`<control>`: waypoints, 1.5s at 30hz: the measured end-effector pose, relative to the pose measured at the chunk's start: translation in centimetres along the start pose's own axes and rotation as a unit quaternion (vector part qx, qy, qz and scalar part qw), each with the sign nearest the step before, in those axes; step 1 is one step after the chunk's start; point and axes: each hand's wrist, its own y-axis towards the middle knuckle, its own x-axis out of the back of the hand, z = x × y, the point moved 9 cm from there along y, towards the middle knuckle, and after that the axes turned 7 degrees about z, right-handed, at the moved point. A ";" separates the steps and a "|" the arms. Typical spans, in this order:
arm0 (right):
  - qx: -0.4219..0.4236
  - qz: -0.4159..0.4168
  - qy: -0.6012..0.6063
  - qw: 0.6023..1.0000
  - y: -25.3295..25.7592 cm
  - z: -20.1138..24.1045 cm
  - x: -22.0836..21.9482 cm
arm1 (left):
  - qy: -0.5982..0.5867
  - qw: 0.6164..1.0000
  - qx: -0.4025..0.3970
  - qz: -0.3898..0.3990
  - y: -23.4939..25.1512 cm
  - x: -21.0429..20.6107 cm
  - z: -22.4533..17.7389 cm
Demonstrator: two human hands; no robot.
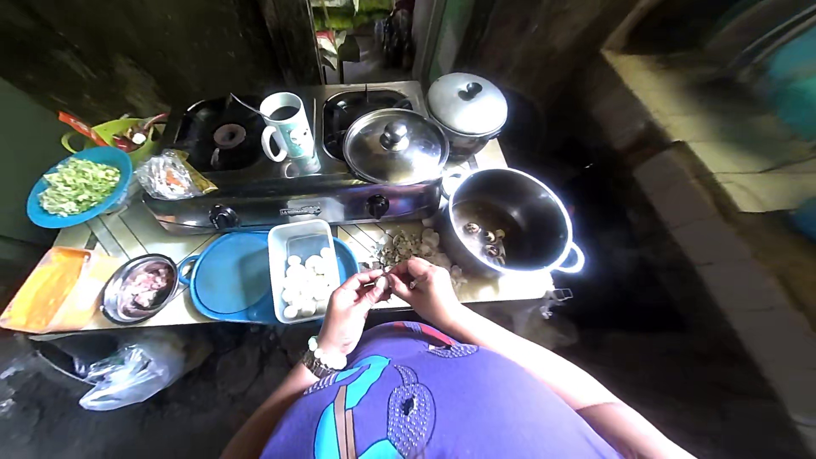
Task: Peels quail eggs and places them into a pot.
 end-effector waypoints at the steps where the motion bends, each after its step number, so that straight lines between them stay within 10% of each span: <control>1: -0.008 -0.001 -0.003 1.000 0.1 -0.2 0.0 | 0.000 1.000 0.003 0.001 -0.1 0.0 0.0; 9: -0.161 0.132 -0.073 0.975 1.3 -4.4 -0.5 | -0.019 0.999 0.031 -0.006 -0.2 0.6 -0.1; 18: 0.008 0.078 0.045 0.996 1.1 0.3 -0.8 | 0.079 0.996 -0.027 -0.008 0.0 1.1 -0.5; 45: -0.053 0.081 0.027 0.995 0.1 -0.4 -0.8 | 0.052 0.998 -0.004 0.043 0.1 0.0 -0.4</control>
